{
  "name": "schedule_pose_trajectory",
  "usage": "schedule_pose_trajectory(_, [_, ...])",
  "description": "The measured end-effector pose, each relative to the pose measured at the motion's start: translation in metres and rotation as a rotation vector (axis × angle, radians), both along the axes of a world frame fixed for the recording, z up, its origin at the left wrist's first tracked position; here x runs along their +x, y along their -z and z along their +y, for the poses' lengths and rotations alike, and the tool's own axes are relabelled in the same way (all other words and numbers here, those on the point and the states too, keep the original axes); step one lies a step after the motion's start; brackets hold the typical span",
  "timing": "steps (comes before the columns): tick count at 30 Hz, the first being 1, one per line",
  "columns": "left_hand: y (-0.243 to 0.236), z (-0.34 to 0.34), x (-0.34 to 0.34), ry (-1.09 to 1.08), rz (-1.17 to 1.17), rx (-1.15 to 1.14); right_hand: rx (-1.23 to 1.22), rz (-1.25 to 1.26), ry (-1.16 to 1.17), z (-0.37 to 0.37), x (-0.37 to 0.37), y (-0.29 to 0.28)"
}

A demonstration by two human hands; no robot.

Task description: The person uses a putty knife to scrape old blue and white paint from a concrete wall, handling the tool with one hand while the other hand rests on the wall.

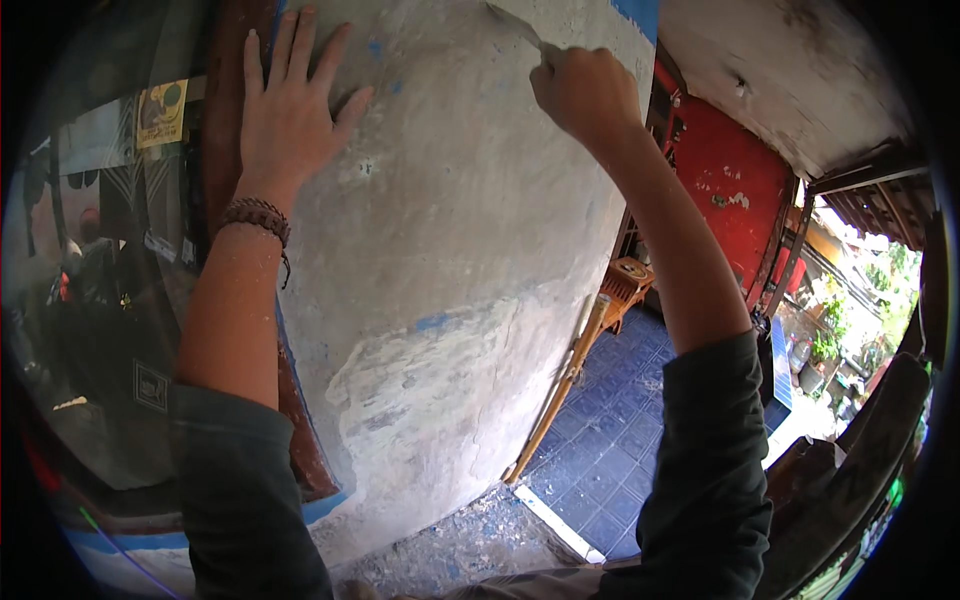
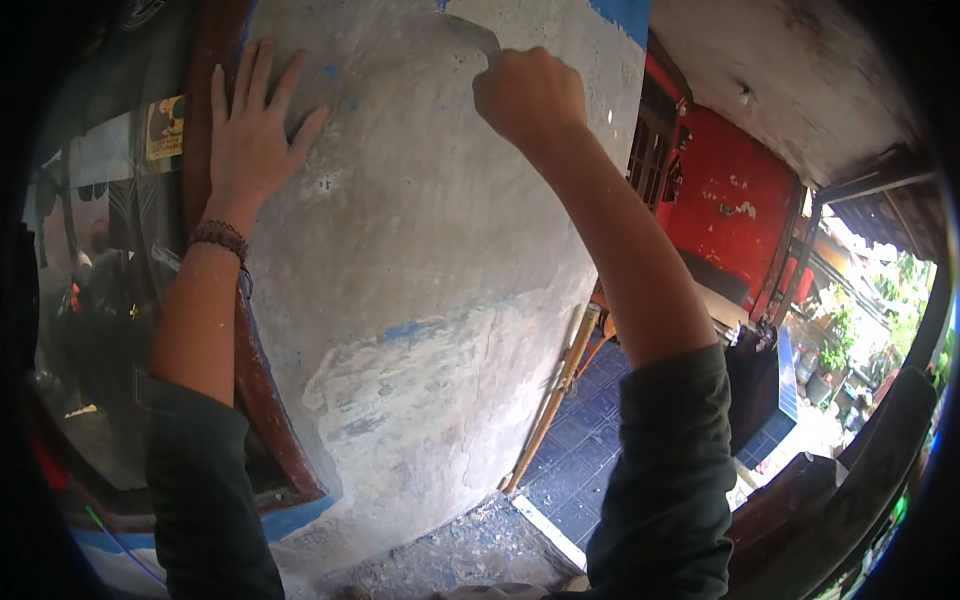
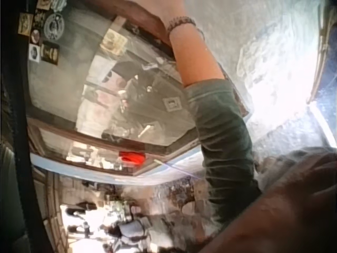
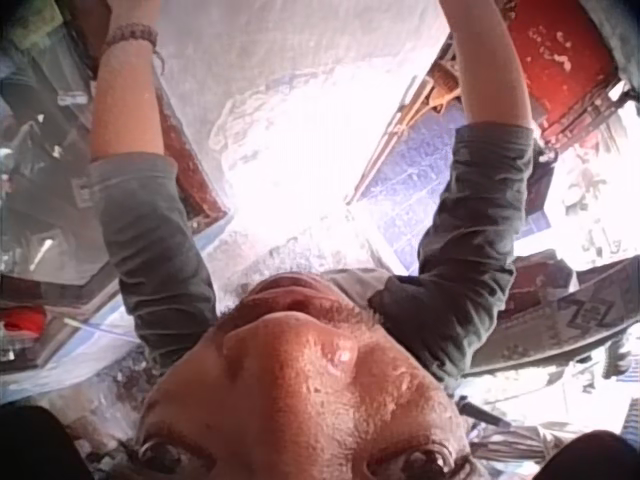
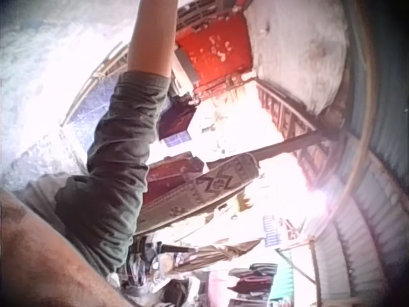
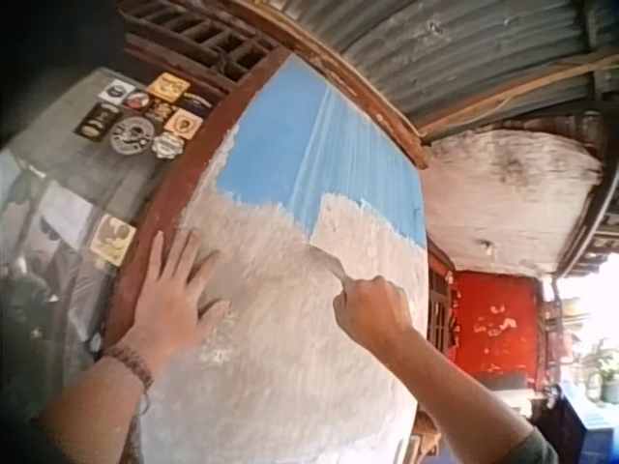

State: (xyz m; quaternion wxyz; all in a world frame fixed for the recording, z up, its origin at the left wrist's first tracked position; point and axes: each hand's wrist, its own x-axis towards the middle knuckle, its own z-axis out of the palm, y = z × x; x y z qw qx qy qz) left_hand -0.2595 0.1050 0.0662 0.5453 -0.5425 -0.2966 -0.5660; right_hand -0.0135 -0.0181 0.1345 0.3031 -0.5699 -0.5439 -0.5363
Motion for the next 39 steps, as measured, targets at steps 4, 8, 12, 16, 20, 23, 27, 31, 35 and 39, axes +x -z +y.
schedule_pose_trajectory(4, [-0.003,-0.012,0.01,-0.06,-0.026,-0.055,0.078,-0.035,0.023,0.0,0.006,-0.02])
schedule_pose_trajectory(8, [-0.005,-0.004,0.006,-0.052,-0.031,-0.076,0.033,-0.033,0.019,0.0,0.005,-0.038])
schedule_pose_trajectory(12, [-0.001,0.003,0.0,-0.072,-0.028,-0.086,0.056,-0.063,-0.013,0.009,0.008,-0.021])
schedule_pose_trajectory(16, [-0.003,-0.005,0.008,-0.04,-0.023,-0.088,0.046,0.006,0.036,0.008,0.001,-0.057])
schedule_pose_trajectory(20, [-0.003,-0.003,0.005,-0.036,-0.02,-0.083,0.063,-0.05,0.045,0.003,0.007,-0.044])
schedule_pose_trajectory(23, [-0.002,-0.002,0.002,-0.053,-0.029,-0.091,-0.032,-0.028,0.075,-0.004,0.002,-0.02])
schedule_pose_trajectory(27, [-0.006,-0.003,0.011,-0.046,-0.031,-0.084,0.13,-0.155,0.107,0.0,0.014,-0.058])
schedule_pose_trajectory(31, [-0.002,-0.001,0.003,-0.036,-0.019,-0.083,0.134,-0.163,0.056,0.0,0.011,-0.052])
schedule_pose_trajectory(35, [-0.003,-0.007,0.007,-0.054,-0.031,-0.141,0.039,-0.062,0.059,0.0,0.006,-0.06])
schedule_pose_trajectory(39, [-0.003,-0.009,0.007,-0.04,-0.021,-0.114,0.022,-0.076,0.072,0.002,0.014,-0.074])
